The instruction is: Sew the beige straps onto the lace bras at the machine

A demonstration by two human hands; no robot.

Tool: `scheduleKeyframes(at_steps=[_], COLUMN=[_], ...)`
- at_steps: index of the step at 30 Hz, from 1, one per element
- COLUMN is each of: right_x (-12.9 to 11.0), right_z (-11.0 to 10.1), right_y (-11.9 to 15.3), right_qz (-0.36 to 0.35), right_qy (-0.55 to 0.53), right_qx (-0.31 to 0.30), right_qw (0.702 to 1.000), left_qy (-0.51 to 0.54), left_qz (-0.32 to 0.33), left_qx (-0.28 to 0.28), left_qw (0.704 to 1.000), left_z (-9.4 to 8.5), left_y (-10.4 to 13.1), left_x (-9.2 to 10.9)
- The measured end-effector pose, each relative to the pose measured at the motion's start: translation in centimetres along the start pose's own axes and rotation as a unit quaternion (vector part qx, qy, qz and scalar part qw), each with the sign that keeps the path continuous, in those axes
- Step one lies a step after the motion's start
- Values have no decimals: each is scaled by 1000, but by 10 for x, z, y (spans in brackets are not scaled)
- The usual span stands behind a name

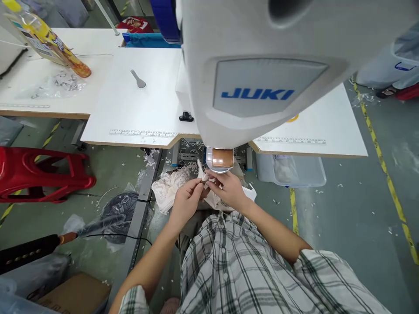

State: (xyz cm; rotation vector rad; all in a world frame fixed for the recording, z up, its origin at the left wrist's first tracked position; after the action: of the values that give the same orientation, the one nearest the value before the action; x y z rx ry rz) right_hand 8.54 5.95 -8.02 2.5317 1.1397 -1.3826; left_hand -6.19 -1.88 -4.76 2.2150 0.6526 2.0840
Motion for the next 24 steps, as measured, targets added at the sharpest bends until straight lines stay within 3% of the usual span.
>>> scheduleKeyframes(at_steps=[6, 11, 17, 21, 24], right_x=[-4, -2, -1, -2, 12], right_z=[0, -5, -11, -7, -19], right_y=[-1, 2, -4, 5, 9], right_qz=[-29, 50, 80, 24, -68], right_qy=[41, -26, -74, -54, 18], right_qx=[65, -1, 2, 29, -6], right_qw=[997, 998, 994, 998, 998], left_qy=[29, 16, -51, -90, -122], left_qz=[-32, -26, -10, -2, 14], left_qx=[9, 20, 29, 36, 41], left_qw=[999, 999, 998, 995, 992], left_z=[8, 15, 22, 27, 28], left_y=[2, -1, -3, -7, -10], left_x=[2, -3, 2, 7, 8])
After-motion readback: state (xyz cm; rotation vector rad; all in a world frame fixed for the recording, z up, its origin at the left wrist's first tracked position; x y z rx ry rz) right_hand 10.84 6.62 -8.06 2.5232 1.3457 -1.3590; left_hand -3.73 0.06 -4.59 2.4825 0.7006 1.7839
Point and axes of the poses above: each hand's wrist, its own y-axis away from the middle knuckle, its own z-axis out of the palm, x = y × z, the point moved 1 cm from there along -y, towards the middle knuckle
